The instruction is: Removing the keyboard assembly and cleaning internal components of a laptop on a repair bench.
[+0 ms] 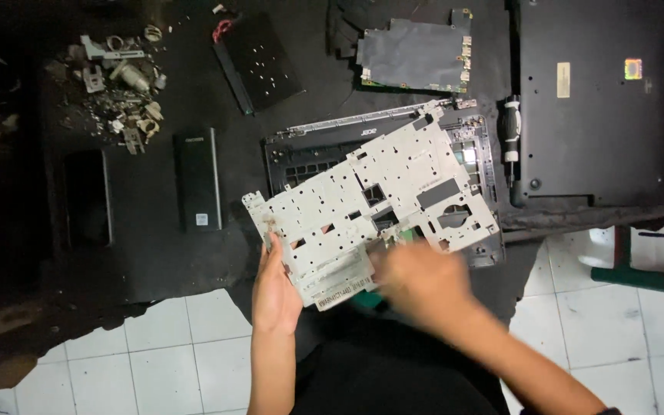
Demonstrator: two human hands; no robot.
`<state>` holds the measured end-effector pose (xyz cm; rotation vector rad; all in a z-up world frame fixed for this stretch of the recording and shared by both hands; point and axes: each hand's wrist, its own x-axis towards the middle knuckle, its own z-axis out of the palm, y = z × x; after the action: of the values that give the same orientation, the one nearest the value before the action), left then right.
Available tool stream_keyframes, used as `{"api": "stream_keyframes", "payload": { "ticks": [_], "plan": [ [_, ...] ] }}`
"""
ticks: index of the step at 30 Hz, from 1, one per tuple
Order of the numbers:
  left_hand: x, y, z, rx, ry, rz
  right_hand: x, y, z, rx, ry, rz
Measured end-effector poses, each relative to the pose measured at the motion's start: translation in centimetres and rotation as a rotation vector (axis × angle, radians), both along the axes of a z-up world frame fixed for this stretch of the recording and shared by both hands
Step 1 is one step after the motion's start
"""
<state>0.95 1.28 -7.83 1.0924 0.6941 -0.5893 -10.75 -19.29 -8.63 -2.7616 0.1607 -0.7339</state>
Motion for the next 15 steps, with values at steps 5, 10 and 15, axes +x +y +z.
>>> {"api": "stream_keyframes", "payload": {
  "ticks": [5, 10, 15],
  "plan": [
    [0.8, -2.5, 5.6, 0.000, 0.036, 0.007, 1.6, 7.1, 1.3, 0.547, 0.127, 0.597],
    [0.0, 0.0, -0.5, -0.023, 0.037, 0.017, 5.7, -3.2, 3.0, 0.390, 0.410, 0.144],
    [-0.1, -0.4, 1.1, -0.044, 0.020, 0.027, 6.8, -10.1, 0.5, 0.173, 0.165, -0.125]
  ]
}}
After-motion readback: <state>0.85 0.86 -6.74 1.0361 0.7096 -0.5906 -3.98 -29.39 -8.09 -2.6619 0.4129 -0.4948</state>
